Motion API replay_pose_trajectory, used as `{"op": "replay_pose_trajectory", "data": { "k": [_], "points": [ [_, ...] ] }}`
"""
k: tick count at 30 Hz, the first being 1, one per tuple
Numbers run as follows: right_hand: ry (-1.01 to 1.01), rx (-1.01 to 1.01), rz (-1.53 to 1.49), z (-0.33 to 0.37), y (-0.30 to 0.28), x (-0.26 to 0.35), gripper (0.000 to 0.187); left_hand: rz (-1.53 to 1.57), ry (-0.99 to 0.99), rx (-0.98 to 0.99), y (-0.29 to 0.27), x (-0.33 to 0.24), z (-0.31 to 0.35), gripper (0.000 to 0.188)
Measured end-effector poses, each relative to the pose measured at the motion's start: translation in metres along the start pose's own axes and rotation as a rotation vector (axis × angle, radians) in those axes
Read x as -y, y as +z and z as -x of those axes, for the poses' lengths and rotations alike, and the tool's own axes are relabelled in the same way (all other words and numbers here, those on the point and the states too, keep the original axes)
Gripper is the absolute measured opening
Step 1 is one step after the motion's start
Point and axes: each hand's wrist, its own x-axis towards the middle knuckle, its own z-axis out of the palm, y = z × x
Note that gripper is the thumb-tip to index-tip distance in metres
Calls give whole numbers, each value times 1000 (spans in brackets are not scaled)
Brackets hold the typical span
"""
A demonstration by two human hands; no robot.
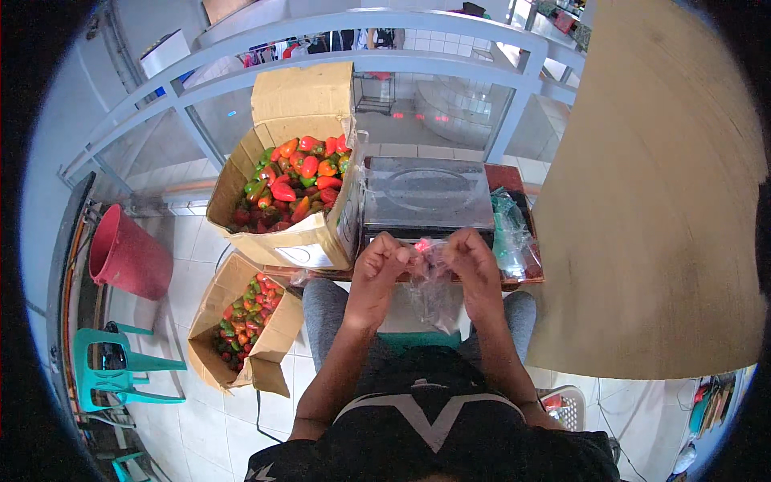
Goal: The person packs produce by taking peppers from a box, weighing them on a digital scale, placing them into plastic bags, and sealing the bags by hand.
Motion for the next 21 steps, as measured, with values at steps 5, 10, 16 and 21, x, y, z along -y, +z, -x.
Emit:
{"op": "replay_pose_trajectory", "data": {
  "k": [5,10,16,21],
  "points": [
    [-340,-7,641,-8,10,20,17,-368,-72,107,-3,-11,-1,14],
    [-229,95,758,-3,5,2,13,-422,-20,102,-7,7,2,15],
    [-136,-21,402,-4,-7,-14,11,-923,17,11,-22,17,6,12],
    [146,71,-247,-8,-4,-6,10,-1062,193,-135,-42,39,-1,9]
  ]
}}
